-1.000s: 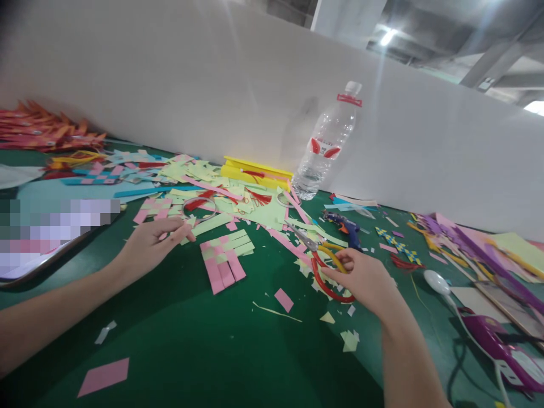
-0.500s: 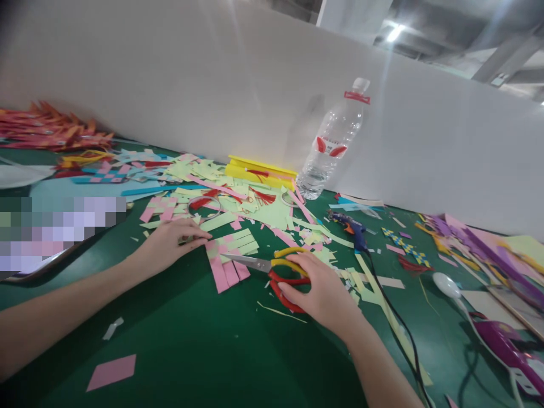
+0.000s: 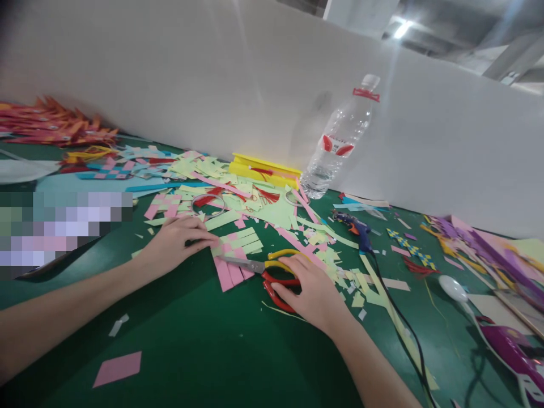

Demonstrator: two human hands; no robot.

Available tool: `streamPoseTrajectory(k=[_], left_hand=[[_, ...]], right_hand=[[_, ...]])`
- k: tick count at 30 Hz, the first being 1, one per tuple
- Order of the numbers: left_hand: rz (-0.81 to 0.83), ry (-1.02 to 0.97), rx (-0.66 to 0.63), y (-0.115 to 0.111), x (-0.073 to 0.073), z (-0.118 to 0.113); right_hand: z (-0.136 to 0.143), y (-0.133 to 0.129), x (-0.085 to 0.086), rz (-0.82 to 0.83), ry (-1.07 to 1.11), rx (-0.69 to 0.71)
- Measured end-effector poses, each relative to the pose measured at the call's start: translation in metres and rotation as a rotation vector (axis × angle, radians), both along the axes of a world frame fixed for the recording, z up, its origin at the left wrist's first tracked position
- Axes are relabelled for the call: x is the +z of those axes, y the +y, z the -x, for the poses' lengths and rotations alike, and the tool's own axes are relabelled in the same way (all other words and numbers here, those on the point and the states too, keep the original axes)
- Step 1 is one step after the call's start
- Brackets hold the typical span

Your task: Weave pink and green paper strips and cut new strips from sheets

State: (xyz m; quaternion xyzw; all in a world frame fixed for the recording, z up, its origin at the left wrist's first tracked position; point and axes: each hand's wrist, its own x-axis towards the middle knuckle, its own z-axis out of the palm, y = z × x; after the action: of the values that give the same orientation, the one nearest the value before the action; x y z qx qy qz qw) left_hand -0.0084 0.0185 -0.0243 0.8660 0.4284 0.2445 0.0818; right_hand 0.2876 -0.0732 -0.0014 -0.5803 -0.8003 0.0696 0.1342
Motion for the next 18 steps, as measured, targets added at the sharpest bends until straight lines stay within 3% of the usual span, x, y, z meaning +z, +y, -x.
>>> streamPoseTrajectory(k=[18], left_hand=[[0.057,0.032,-0.007,0.0018,-0.0006,-0.0006]], right_hand=[[0.0007,-0.0027,0.0018,-0.046,-0.013,0.043]])
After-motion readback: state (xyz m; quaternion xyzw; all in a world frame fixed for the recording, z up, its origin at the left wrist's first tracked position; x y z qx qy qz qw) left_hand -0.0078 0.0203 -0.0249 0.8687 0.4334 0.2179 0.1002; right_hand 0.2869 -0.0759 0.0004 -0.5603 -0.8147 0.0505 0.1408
